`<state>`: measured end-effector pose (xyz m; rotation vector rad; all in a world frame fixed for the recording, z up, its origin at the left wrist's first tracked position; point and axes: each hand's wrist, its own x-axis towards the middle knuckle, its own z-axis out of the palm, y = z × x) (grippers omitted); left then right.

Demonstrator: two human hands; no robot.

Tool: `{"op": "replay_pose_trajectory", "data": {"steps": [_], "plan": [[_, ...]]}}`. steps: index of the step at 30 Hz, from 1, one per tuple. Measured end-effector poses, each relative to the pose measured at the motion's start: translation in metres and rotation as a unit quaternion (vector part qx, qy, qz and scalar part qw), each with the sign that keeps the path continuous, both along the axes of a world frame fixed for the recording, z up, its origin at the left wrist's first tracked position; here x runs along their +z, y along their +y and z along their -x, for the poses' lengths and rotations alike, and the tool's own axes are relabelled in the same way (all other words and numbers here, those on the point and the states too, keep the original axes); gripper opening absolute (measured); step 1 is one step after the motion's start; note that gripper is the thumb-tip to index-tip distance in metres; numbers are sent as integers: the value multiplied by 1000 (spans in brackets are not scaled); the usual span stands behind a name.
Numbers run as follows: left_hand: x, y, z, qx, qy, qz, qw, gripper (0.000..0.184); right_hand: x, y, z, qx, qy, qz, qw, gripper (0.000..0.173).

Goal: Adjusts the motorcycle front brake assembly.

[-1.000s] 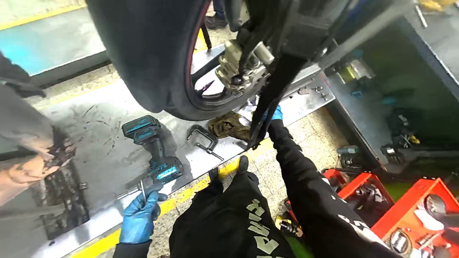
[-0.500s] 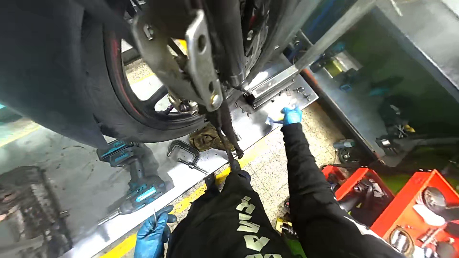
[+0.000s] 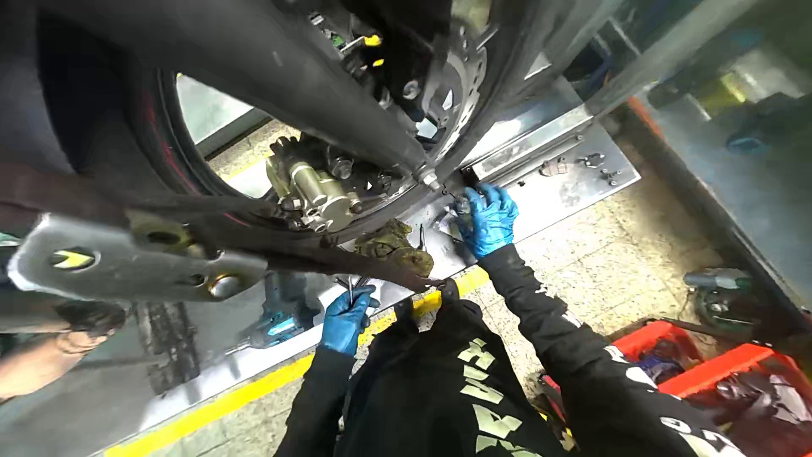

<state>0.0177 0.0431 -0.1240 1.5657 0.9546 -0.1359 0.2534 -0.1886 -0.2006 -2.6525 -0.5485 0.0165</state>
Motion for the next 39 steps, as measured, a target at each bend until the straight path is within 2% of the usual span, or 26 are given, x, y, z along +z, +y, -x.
{"op": "replay_pose_trajectory", "data": {"steps": [2,3,4,6,8,10,12,14,16,18,19,20,21,23,25,27,28,29,31,33,35,37,38,39], "plan": [[-9,-13,-20,-5,6,-3,1000,16,5,15,12,153,22,-15,988,38],[-14,-22,-28,1,15,-2,1000,14,-5,23,17,249,47,-14,967,35],[-17,-31,-36,15,22,4,1000,12,-20,32,19,329,87,15,940,38],[-26,-43,-45,57,5,35,998,11,-43,47,20,403,139,81,901,47],[-30,-47,-47,120,-27,91,988,19,-43,52,18,411,126,104,897,43],[-33,-49,-44,207,-42,156,965,15,-28,53,12,402,155,150,890,36],[-41,-47,-37,289,-46,226,929,12,-19,50,4,352,203,162,899,30],[-43,-44,-25,329,-55,265,905,14,-12,44,0,280,260,89,920,30],[-40,-44,-22,332,-87,302,889,24,8,44,2,213,304,-19,928,26],[-16,-54,-41,377,-88,314,867,28,31,51,19,213,344,-123,906,22],[1,-60,-56,391,-55,301,868,30,36,55,29,241,361,-178,883,20],[6,-63,-65,387,-51,303,869,32,42,59,37,270,372,-225,859,18],[-5,-63,-66,371,-79,301,875,33,47,63,43,282,364,-264,848,17],[-38,-56,-54,340,-159,313,873,27,55,61,43,244,310,-298,869,19],[-38,-51,-44,342,-194,281,875,21,62,45,41,174,228,-326,901,25],[-27,-32,-28,337,-190,216,897,12,70,20,56,150,97,-373,911,28],[-23,-16,-15,326,-184,171,911,10,69,7,68,191,29,-389,901,27],[-18,4,-2,318,-171,112,926,10,67,-3,82,273,3,-391,879,26],[1,50,20,301,-94,-24,949,16,60,-1,112,455,13,-329,827,27],[18,105,33,261,3,-117,958,30,57,29,137,557,93,-189,804,31],[14,161,44,196,63,-169,964,39,49,73,152,546,219,-67,806,34],[13,188,47,145,110,-220,958,38,26,117,172,499,244,-7,832,44],[35,186,31,96,182,-207,956,41,11,134,180,469,230,5,853,53],[79,179,-5,31,288,-96,952,49,-4,148,185,432,213,4,876,61]]}}
